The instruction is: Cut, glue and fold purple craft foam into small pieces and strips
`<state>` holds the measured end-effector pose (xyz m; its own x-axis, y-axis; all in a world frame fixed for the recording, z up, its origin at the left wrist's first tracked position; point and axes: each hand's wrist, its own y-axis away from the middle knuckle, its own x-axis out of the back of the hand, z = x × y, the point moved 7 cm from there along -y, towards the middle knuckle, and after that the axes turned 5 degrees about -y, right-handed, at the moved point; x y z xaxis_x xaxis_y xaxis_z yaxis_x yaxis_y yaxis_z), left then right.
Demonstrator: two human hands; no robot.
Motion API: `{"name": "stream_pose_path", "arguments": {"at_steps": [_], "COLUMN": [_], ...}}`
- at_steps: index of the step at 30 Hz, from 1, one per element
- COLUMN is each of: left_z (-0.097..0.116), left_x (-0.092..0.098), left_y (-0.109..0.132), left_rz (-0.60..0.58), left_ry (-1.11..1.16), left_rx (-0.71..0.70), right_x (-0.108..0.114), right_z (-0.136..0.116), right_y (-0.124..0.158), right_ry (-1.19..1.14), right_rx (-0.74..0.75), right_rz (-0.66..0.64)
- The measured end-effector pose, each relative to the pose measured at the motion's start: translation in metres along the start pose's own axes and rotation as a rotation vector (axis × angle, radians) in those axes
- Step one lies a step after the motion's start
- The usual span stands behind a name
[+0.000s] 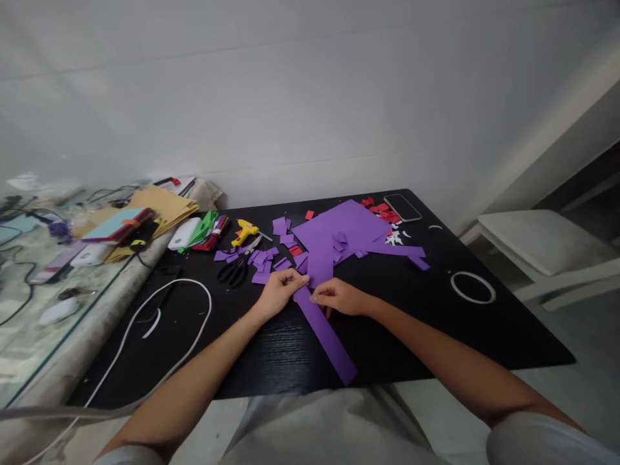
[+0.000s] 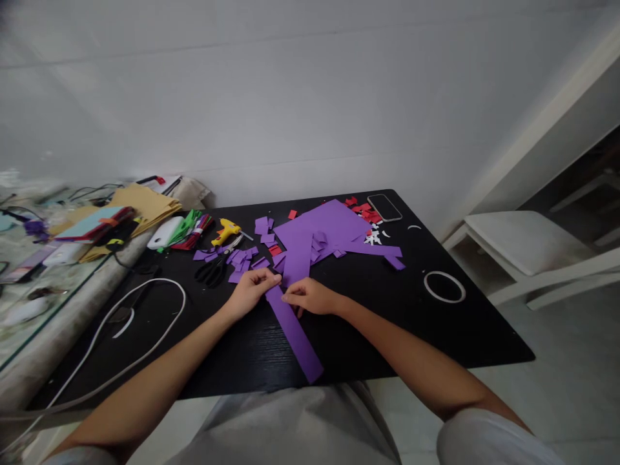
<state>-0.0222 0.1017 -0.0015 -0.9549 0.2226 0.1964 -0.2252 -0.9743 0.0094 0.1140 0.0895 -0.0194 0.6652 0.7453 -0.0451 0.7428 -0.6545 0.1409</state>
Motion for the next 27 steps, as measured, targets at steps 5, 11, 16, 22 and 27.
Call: {"name": "stream_pose_path", "arguments": {"at_steps": [5,11,16,22,27], "left_z": [-0.003,-0.005,-0.009,-0.025,-0.025], "left_x": [0.017,0.067,0.103,0.097,0.074], "left_y": [-0.008,-0.018,-0.019,-0.024,-0.021], "left_rz": [0.078,0.327,0.537,0.470,0.389], "left_ry": [-0.006,0.012,0.049,0.334,0.552], "left_rx": [-0.013,-0.045,-0.035,0.094,0.180], "right_x": [0.000,0.002,-0.001,-0.002,-0.001], "right_z": [0.000,0.000,0.002,0.005,0.004], "right_y": [0.001,0.002,0.002,0.002,0.001], "right_ry": [0.010,0.022,-0.028,-0.034,-0.044], "right_rx": [-0.008,-0.011,-0.040,-0.035,-0.027], "right_rz": [-0.009,0.006,-0.040,-0.032,-0.002]}}
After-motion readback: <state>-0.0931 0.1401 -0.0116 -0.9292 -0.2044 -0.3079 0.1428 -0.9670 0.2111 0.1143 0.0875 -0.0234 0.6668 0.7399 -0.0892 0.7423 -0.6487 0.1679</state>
